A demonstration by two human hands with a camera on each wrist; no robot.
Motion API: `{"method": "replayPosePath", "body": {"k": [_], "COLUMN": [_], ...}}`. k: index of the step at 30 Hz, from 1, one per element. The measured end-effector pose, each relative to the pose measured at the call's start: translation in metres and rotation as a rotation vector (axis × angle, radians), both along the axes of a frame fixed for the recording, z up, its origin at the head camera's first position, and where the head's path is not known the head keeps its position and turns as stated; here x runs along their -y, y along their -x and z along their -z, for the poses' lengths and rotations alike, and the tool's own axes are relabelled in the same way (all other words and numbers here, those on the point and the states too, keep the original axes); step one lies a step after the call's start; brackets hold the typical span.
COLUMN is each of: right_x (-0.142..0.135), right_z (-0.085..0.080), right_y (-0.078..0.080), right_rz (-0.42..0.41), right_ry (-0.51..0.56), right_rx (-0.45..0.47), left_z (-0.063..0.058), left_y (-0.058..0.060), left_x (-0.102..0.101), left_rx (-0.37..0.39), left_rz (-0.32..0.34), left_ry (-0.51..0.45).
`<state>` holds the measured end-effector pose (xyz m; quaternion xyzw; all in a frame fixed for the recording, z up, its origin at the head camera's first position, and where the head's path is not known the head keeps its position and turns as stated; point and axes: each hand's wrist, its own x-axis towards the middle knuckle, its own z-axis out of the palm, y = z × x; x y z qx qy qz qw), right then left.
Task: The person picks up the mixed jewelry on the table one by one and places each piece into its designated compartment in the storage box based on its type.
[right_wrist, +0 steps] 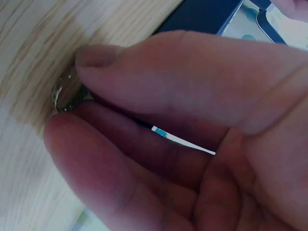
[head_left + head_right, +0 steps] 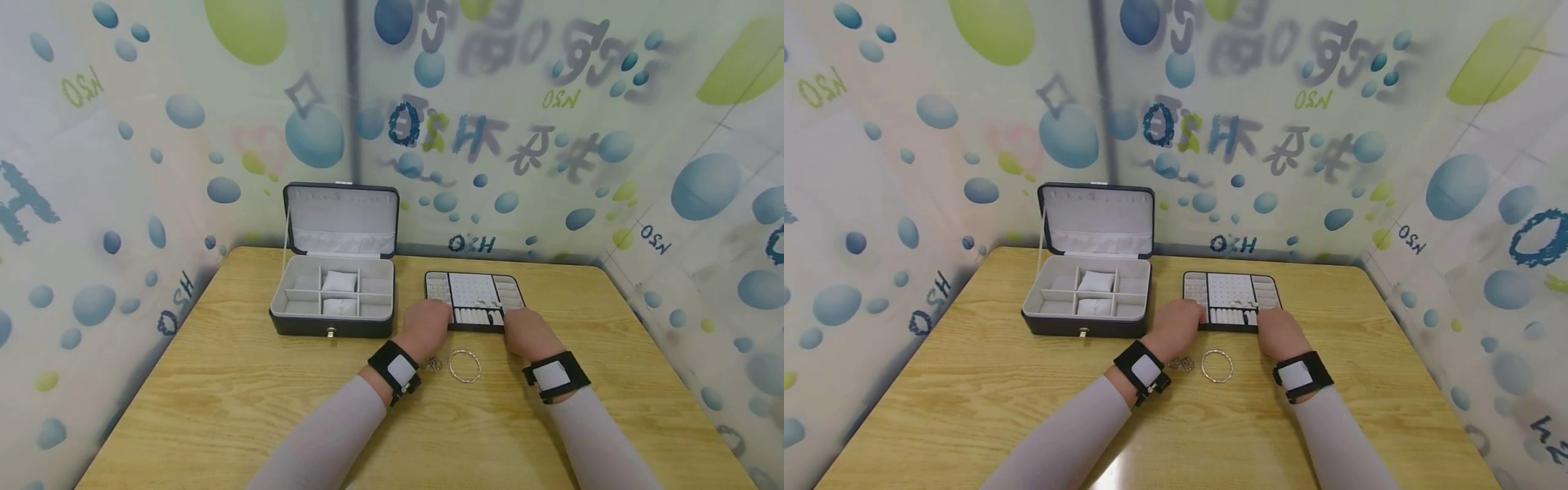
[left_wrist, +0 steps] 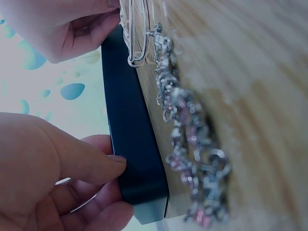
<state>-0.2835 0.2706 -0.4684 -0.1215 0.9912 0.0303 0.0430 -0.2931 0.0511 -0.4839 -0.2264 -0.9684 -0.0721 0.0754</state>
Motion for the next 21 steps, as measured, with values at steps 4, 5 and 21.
{"method": "replayPosePath", "body": {"k": [4,5,21], "right_x": [0.0012,0.0013,-0.0005], "right_z": [0.0002,0.0003,-0.0049], "right_y": [0.0003,0.0003,-0.0011], "right_rz": [0.015,0.018,0.02], "right_ry": [-0.025,-0.03,0.019], "right_rx": [0.006,0.009,0.077], "left_z": [0.001,0.0014,0.0021], "left_y": [0.0013,0.0017,0.0022], "left_x": [-0.0006,-0.0008,-0.0005], "left_rx": [0.013,0.017,-0.001], "left_rz": [-0.003,-0.003,0.004], "left_ry": [0.0,0.002,0.004]}}
